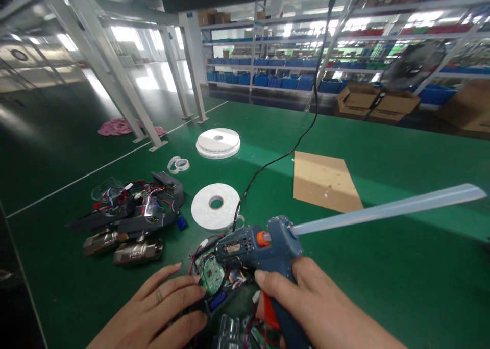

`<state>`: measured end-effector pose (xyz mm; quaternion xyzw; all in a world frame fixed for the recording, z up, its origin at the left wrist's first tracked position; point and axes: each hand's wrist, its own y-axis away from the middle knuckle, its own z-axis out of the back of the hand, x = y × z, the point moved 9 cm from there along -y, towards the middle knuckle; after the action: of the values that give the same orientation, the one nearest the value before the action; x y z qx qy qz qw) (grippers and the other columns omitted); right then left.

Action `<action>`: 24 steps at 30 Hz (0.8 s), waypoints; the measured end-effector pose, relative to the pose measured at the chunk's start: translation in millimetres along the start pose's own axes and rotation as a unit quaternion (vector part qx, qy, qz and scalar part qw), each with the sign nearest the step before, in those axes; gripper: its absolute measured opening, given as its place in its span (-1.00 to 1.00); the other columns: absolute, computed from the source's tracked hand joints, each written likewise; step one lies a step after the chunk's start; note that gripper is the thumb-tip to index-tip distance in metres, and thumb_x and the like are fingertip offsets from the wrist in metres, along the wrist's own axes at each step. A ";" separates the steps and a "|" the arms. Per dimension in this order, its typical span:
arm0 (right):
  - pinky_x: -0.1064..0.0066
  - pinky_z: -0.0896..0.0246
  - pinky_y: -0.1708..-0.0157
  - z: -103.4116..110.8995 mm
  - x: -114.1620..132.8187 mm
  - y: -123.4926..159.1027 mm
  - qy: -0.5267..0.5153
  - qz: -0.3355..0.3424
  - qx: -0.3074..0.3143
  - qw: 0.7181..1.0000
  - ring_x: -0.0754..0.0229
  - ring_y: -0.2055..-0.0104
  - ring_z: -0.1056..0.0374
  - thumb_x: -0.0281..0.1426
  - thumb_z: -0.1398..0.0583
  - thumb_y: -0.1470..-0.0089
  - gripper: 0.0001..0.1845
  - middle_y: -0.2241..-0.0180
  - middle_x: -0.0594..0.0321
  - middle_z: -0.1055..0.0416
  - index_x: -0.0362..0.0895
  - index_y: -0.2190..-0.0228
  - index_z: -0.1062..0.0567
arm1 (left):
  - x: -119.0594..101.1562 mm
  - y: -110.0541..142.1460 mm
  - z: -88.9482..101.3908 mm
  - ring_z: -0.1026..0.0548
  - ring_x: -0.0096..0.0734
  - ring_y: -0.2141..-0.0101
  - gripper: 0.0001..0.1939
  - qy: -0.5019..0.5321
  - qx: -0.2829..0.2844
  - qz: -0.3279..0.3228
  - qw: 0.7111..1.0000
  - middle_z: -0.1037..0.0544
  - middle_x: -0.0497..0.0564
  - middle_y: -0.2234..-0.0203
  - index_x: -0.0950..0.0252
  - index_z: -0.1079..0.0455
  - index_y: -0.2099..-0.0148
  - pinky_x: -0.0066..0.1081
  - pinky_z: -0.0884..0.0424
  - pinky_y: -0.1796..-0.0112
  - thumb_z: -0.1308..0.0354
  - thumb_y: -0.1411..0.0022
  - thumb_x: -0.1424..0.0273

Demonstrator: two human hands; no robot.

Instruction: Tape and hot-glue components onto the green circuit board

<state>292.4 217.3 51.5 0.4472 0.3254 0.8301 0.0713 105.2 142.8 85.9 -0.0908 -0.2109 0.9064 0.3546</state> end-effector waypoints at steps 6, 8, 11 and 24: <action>0.09 -0.34 -0.05 3.6 5.3 -0.9 -0.003 0.021 -0.020 1.000 -0.18 0.03 -0.41 0.28 -0.20 0.18 -0.22 0.11 0.08 -0.53 -0.10 0.19 -0.58 | 1.7 6.7 -0.9 -0.45 -0.33 -0.03 -0.77 0.002 -0.007 -0.008 1.000 -0.53 0.00 0.08 0.20 -0.43 0.09 -0.08 -0.20 -0.26 -0.01 -0.44 0.21; 0.09 -0.28 -0.11 3.7 4.5 -1.3 -0.007 0.022 -0.020 1.000 -0.19 -0.01 -0.38 0.27 -0.21 0.18 -0.23 0.08 0.09 -0.52 -0.09 0.19 -0.58 | 0.4 10.8 -1.1 -0.46 -0.40 0.01 -0.78 0.004 -0.046 -0.006 0.999 -0.54 -0.05 0.12 0.19 -0.44 0.13 -0.12 -0.08 -0.31 0.02 -0.46 0.30; 0.12 -0.26 -0.13 -0.6 0.8 -1.2 -0.022 0.027 0.004 0.999 -0.14 -0.03 -0.37 0.25 -0.21 0.12 -0.26 0.03 0.12 -0.49 -0.07 0.13 -0.55 | 0.0 14.7 4.6 -0.46 -0.48 0.07 -0.67 0.020 -0.109 0.006 0.994 -0.55 -0.13 0.20 0.17 -0.47 0.21 -0.22 0.11 -0.35 0.12 -0.48 0.41; 0.27 -0.41 0.39 -0.5 -12.5 -0.6 -0.007 0.011 0.009 1.000 0.04 0.40 -0.39 0.30 -0.16 0.08 -0.27 0.43 0.16 -0.47 -0.13 0.31 -0.54 | 1.1 6.4 9.3 -0.45 -0.47 0.03 -0.61 0.030 -0.008 0.019 0.999 -0.58 -0.17 0.14 0.14 -0.48 0.16 -0.31 0.18 -0.34 0.20 -0.50 0.42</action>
<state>299.3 212.3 42.2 0.4576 0.3272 0.8245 0.0604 97.6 136.4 91.3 -0.1246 -0.2053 0.9082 0.3428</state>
